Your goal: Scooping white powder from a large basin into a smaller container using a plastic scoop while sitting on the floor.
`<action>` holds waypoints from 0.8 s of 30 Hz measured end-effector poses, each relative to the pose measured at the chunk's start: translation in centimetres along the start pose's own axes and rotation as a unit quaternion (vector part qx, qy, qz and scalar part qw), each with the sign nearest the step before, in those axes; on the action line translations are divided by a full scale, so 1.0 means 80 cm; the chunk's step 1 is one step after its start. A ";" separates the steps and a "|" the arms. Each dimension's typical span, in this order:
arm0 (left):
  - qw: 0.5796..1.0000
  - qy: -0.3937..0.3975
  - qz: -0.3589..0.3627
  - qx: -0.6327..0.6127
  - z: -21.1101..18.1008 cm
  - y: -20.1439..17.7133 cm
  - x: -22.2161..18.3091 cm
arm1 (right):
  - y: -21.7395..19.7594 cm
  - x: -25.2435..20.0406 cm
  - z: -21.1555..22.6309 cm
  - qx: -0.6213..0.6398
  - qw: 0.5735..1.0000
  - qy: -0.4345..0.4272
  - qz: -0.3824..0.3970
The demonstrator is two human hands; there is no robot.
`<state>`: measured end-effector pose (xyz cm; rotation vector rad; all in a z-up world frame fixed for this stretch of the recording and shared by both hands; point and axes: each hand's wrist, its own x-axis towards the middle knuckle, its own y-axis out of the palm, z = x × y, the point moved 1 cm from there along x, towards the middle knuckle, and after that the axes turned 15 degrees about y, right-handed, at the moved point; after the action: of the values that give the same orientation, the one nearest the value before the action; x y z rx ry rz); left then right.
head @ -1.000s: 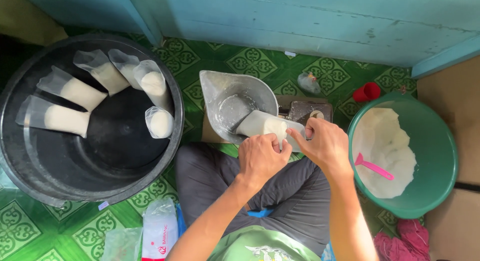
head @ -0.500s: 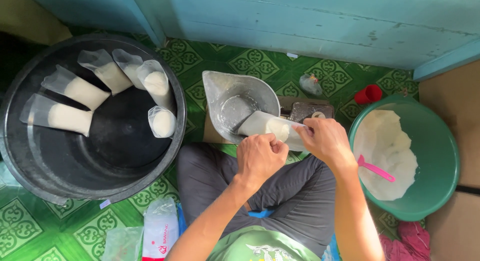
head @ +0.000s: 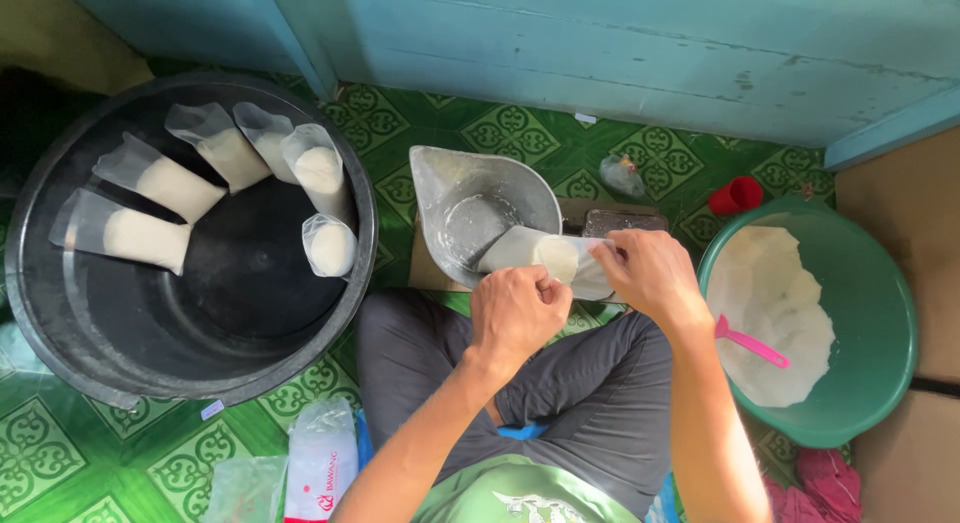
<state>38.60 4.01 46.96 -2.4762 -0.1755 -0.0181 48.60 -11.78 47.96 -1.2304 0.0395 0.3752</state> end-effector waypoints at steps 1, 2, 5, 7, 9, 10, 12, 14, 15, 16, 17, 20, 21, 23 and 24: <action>1.000 0.000 -0.001 0.000 0.002 0.001 0.000 | -0.001 0.001 0.002 0.000 1.000 0.000 -0.001; 1.000 -0.004 0.002 -0.001 0.005 0.001 0.001 | -0.002 0.002 0.004 0.008 1.000 -0.005 0.002; 1.000 -0.017 0.005 -0.008 0.005 -0.004 0.000 | -0.002 0.004 0.011 0.014 1.000 -0.014 0.007; 1.000 -0.024 0.005 -0.014 0.007 -0.007 0.001 | -0.005 0.004 0.017 0.012 1.000 -0.020 0.008; 1.000 -0.021 -0.005 -0.017 0.011 -0.008 0.000 | -0.009 0.002 0.025 0.021 1.000 0.010 0.019; 1.000 -0.021 -0.007 -0.017 0.012 -0.010 0.000 | -0.006 0.005 0.026 0.020 1.000 0.009 0.019; 0.999 -0.029 -0.013 -0.004 0.013 -0.016 0.001 | -0.001 0.009 0.028 0.048 0.999 0.015 0.011; 0.999 -0.032 -0.026 0.002 0.022 -0.019 0.004 | 0.002 0.013 0.030 0.056 0.998 0.010 0.010; 0.999 -0.033 -0.039 0.009 0.027 -0.021 0.006 | 0.002 0.016 0.032 0.065 0.998 0.005 0.009; 0.999 -0.033 -0.040 0.009 0.027 -0.027 0.006 | 0.002 0.018 0.035 0.064 0.998 0.004 0.008; 0.998 -0.015 -0.069 0.003 0.028 -0.033 0.005 | 0.003 0.019 0.039 0.073 0.997 -0.002 0.009; 0.992 0.024 -0.125 -0.005 0.032 -0.049 -0.002 | -0.005 0.015 0.057 0.092 0.995 -0.027 0.016; 0.988 0.047 -0.150 -0.008 0.033 -0.054 -0.004 | -0.009 0.011 0.064 0.103 0.993 -0.043 0.020; 0.981 0.085 -0.176 -0.020 0.038 -0.062 -0.008 | -0.017 0.006 0.074 0.112 0.992 -0.061 0.018; 0.971 0.124 -0.199 -0.033 0.040 -0.066 -0.011 | -0.021 0.003 0.079 0.120 0.990 -0.077 0.016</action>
<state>36.95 10.00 47.57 -2.4366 -0.5670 -0.5091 48.27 -6.33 51.61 -0.9616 -0.0272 0.4786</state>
